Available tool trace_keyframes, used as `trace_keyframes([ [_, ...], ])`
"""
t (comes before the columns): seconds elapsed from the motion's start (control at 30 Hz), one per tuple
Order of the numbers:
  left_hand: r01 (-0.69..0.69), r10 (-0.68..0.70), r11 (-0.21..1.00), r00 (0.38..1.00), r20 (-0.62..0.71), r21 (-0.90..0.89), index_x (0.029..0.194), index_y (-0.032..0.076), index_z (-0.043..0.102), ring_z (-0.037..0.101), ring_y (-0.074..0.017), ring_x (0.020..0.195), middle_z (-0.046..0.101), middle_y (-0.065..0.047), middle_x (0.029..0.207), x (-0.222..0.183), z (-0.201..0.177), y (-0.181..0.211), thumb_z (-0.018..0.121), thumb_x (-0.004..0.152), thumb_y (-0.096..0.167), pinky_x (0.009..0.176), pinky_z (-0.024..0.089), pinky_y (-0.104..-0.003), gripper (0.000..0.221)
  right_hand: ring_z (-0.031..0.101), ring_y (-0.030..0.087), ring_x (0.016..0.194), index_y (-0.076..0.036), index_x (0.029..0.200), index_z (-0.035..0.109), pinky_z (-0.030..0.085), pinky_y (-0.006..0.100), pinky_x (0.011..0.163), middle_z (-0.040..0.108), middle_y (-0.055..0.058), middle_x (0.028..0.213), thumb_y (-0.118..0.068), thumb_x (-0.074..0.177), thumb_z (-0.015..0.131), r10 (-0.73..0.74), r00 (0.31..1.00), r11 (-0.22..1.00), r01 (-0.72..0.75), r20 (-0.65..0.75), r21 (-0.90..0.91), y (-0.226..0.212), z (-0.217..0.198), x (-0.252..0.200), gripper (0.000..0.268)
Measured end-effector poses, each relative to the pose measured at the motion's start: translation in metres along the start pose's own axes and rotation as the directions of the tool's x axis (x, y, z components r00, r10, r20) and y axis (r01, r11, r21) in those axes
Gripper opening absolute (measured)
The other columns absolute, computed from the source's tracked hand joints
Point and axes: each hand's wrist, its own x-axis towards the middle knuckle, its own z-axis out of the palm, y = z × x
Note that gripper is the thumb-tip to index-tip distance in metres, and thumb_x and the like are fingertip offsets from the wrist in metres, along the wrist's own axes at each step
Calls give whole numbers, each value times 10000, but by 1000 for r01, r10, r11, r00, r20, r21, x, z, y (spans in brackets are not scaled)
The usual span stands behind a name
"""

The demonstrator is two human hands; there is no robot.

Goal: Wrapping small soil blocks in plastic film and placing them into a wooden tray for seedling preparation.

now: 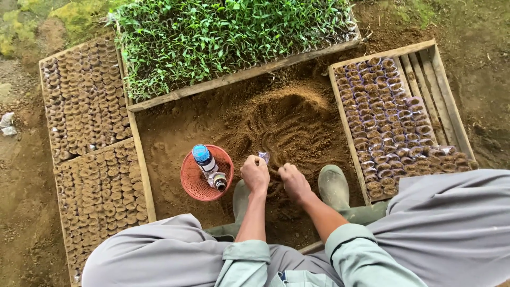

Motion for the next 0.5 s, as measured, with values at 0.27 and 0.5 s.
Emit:
trace_keyframes([
  [0.27, -9, 9, 1000, 999, 40, -14, 745, 148, 711, 734, -398, 803, 732, -142, 734, -15, -12, 16, 648, 813, 137, 714, 589, -503, 94, 583, 163, 485, -22, 1011, 727, 475, 289, 430, 626, 107, 628, -39, 867, 662, 573, 665, -41, -560, 479, 828, 23, -11, 33, 158],
  [0.5, -42, 40, 999, 993, 109, 18, 803, 139, 727, 729, -417, 867, 746, -157, 788, -15, 4, 17, 685, 846, 171, 762, 582, -519, 68, 712, 244, 883, 75, 1096, 708, 660, 387, 810, 689, 173, 1029, 4, 946, 649, 395, 779, -272, -407, 487, 872, -4, -104, 45, 176],
])
